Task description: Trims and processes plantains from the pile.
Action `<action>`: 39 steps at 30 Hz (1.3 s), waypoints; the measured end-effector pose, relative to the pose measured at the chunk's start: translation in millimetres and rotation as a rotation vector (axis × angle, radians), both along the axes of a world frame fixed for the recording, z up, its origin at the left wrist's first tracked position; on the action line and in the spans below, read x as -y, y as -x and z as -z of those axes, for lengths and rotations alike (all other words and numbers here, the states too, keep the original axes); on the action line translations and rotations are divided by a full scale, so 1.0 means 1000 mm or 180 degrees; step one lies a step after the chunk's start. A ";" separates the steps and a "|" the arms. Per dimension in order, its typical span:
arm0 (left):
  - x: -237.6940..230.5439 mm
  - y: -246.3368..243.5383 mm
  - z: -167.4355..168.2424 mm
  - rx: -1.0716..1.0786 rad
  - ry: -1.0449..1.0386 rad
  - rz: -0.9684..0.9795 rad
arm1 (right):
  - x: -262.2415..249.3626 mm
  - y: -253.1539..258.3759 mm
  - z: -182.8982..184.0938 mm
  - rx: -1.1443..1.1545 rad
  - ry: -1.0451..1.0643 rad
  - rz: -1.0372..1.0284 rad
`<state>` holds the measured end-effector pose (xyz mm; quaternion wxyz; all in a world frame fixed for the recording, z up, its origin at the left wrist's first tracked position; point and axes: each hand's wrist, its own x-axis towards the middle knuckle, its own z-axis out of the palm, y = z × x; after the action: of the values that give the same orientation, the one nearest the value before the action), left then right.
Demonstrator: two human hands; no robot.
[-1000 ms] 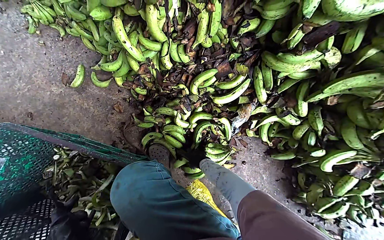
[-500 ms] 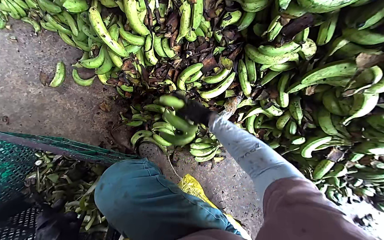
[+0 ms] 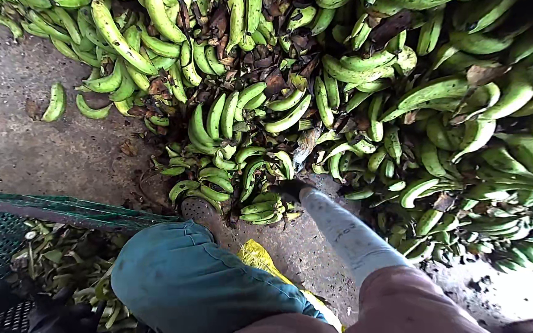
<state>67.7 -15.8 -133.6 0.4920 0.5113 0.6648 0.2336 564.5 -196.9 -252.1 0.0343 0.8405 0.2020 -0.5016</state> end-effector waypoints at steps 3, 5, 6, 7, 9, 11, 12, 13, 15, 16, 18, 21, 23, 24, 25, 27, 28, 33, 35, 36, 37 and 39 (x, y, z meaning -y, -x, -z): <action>0.000 -0.018 -0.011 0.0162 0.0073 -0.0025 | 0.025 0.029 0.038 -0.0441 0.0123 0.0869; 0.005 -0.033 -0.027 0.0143 0.0189 -0.0155 | 0.033 0.040 0.058 -0.0713 -0.0216 0.1357; 0.004 -0.030 -0.025 0.0216 0.0212 -0.0207 | 0.037 0.041 0.067 -0.0828 -0.0390 0.1300; 0.002 -0.024 -0.021 0.0317 0.0269 -0.0224 | 0.043 0.038 0.073 -0.0925 -0.0531 0.1089; -0.002 -0.018 -0.010 0.0496 0.0416 -0.0470 | 0.057 0.037 0.081 -0.1206 -0.0848 0.1739; 0.002 -0.013 -0.007 0.0375 0.0328 -0.0416 | 0.073 0.041 0.079 -0.1611 -0.1230 0.2459; 0.005 -0.009 -0.007 0.0232 0.0237 -0.0234 | 0.079 0.046 0.069 -0.1703 -0.1398 0.2480; 0.006 -0.005 -0.005 0.0084 0.0158 -0.0128 | 0.081 0.054 0.062 -0.1698 -0.1515 0.2571; 0.006 0.003 0.001 -0.0144 0.0058 0.0185 | 0.080 0.065 0.057 -0.1808 -0.1730 0.2758; 0.005 0.004 0.004 -0.0200 -0.0014 0.0219 | 0.075 0.069 0.055 -0.1940 -0.1882 0.2951; 0.006 0.002 0.004 -0.0429 -0.0080 0.0358 | 0.058 0.079 0.044 -0.2155 -0.2139 0.3338; 0.005 -0.003 0.002 -0.0722 -0.0082 0.0423 | 0.036 0.082 0.033 -0.2328 -0.2524 0.3500; 0.008 -0.008 -0.004 -0.0491 -0.0004 0.0299 | 0.021 0.081 0.029 -0.2533 -0.2753 0.3422; 0.009 -0.009 -0.007 -0.0302 0.0060 0.0236 | 0.013 0.081 0.025 -0.2501 -0.2931 0.3311; 0.010 -0.010 -0.007 -0.0104 0.0100 0.0092 | 0.005 0.081 0.019 -0.2433 -0.3130 0.3218; 0.011 -0.008 -0.004 0.0255 0.0185 -0.0149 | -0.014 0.081 0.009 -0.2344 -0.3518 0.2981; 0.012 -0.004 0.000 0.0339 0.0159 -0.0163 | -0.024 0.080 0.007 -0.2306 -0.3743 0.2676; 0.012 0.006 0.008 0.0490 0.0083 -0.0210 | -0.073 0.070 0.001 -0.0717 -0.3590 0.0253; 0.010 0.006 0.001 0.0295 0.0041 -0.0118 | -0.099 0.078 -0.021 -0.0920 -0.3685 0.0320; 0.009 0.005 -0.004 0.0163 -0.0012 -0.0067 | -0.112 0.084 -0.037 -0.1089 -0.3789 0.0409; 0.010 0.004 -0.008 0.0021 -0.0135 -0.0050 | -0.126 0.090 -0.054 -0.1275 -0.3889 0.0492; 0.008 0.005 -0.017 0.0000 -0.0304 -0.0075 | -0.153 0.105 -0.083 -0.1510 -0.4047 0.0474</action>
<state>62.4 -24.3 -116.3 0.4642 0.5264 0.6588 0.2709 460.0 -43.9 -168.8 -0.5459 0.5762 0.4011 -0.4572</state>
